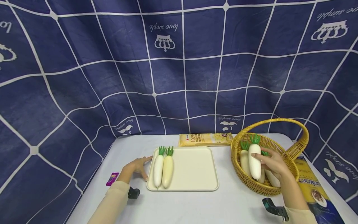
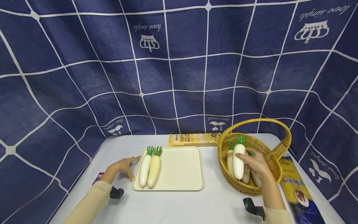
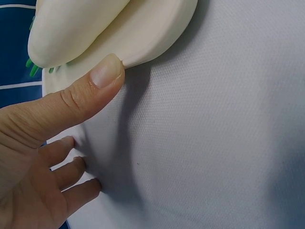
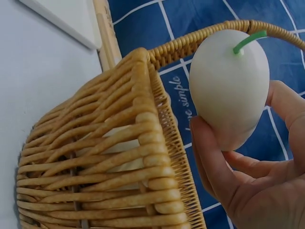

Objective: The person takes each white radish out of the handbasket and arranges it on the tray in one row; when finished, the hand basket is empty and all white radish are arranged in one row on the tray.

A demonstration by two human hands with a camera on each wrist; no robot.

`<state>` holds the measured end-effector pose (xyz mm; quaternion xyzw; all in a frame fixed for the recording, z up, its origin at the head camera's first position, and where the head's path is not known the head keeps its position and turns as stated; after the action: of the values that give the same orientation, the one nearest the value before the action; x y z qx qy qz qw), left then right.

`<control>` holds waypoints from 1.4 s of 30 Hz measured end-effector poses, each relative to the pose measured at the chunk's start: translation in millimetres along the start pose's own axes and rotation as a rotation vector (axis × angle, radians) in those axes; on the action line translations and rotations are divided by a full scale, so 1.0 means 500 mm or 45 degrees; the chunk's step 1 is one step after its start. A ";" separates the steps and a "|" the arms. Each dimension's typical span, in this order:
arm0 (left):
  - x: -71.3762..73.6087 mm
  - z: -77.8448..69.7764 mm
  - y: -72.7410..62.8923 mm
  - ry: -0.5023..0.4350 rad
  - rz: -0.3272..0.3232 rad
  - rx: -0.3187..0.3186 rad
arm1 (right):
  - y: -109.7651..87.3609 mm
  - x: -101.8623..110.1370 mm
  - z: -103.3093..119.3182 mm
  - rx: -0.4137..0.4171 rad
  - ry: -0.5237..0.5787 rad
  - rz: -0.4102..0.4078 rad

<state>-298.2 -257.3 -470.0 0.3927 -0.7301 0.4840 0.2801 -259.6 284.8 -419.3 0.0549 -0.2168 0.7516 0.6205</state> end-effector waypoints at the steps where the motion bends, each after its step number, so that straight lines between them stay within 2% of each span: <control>1: 0.000 0.000 0.000 0.001 0.001 -0.001 | -0.003 -0.001 0.001 -0.001 -0.004 0.005; 9: 0.000 0.002 0.003 -0.002 -0.004 -0.041 | -0.022 -0.017 0.007 0.046 0.041 0.059; 21: -0.001 0.001 -0.002 0.006 0.003 -0.030 | -0.047 -0.037 0.009 0.130 0.087 0.081; 31: -0.001 0.002 -0.001 0.004 -0.004 -0.035 | -0.064 -0.049 0.005 0.125 0.180 0.133; 42: -0.002 0.005 0.000 -0.003 0.000 -0.026 | -0.072 -0.058 -0.005 0.140 0.162 0.214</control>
<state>-297.5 -259.1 -471.7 0.3904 -0.7352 0.4762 0.2834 -218.2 264.3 -422.6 0.0226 -0.1393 0.8137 0.5639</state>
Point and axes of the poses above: each hand's wrist, its own y-axis towards the middle knuckle, its own x-axis out of the back of the hand, z = x × y, the point moved 3 cm from there along y, towards the middle knuckle, and after that the axes turned 10 degrees about z, right-handed, at the moved point
